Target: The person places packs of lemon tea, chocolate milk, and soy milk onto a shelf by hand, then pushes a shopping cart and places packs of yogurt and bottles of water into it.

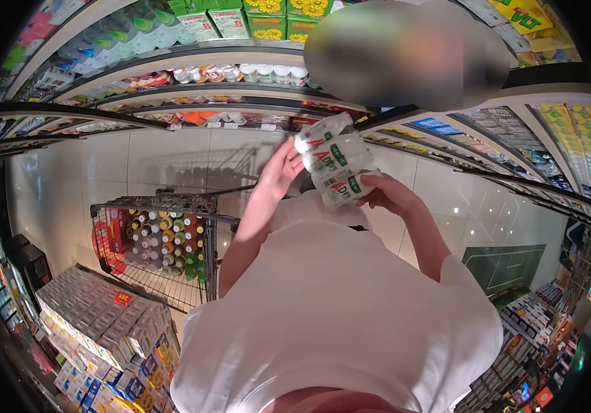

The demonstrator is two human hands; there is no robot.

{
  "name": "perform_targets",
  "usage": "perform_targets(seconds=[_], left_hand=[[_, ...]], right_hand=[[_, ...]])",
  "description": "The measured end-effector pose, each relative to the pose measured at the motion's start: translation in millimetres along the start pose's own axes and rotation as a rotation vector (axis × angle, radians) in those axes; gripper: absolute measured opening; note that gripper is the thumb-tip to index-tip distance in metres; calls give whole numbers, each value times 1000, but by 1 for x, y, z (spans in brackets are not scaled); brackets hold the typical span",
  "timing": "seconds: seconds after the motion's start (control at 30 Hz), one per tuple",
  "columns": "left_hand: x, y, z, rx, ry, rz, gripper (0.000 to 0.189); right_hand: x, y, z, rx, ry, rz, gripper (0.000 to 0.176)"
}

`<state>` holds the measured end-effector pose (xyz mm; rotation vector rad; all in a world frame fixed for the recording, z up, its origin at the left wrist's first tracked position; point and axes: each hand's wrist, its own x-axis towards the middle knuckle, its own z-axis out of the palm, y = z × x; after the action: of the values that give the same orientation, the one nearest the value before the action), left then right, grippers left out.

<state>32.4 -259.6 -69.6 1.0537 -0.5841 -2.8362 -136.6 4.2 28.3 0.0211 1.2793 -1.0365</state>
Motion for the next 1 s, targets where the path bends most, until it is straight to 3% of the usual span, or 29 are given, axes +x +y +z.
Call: perform_targets(seconds=[0.17, 0.27, 0.4, 0.57, 0.67, 1.0], left_hand=[[-5, -4, -19, 60, 15, -15, 33], [-9, 0, -37, 123, 43, 0, 40], [-18, 0, -52, 204, 115, 40, 41], [-35, -4, -60, 302, 137, 65, 41], [-49, -7, -61, 352, 132, 81, 42], [-85, -6, -72, 497, 101, 265, 45]], right_hand=[[4, 23, 43, 341, 429, -260, 51], [35, 28, 38, 313, 632, -400, 51], [81, 32, 28, 323, 758, -636, 45], [126, 9, 11, 365, 959, -670, 35], [147, 2, -14, 266, 998, -747, 38], [159, -67, -35, 149, 1158, -740, 42]])
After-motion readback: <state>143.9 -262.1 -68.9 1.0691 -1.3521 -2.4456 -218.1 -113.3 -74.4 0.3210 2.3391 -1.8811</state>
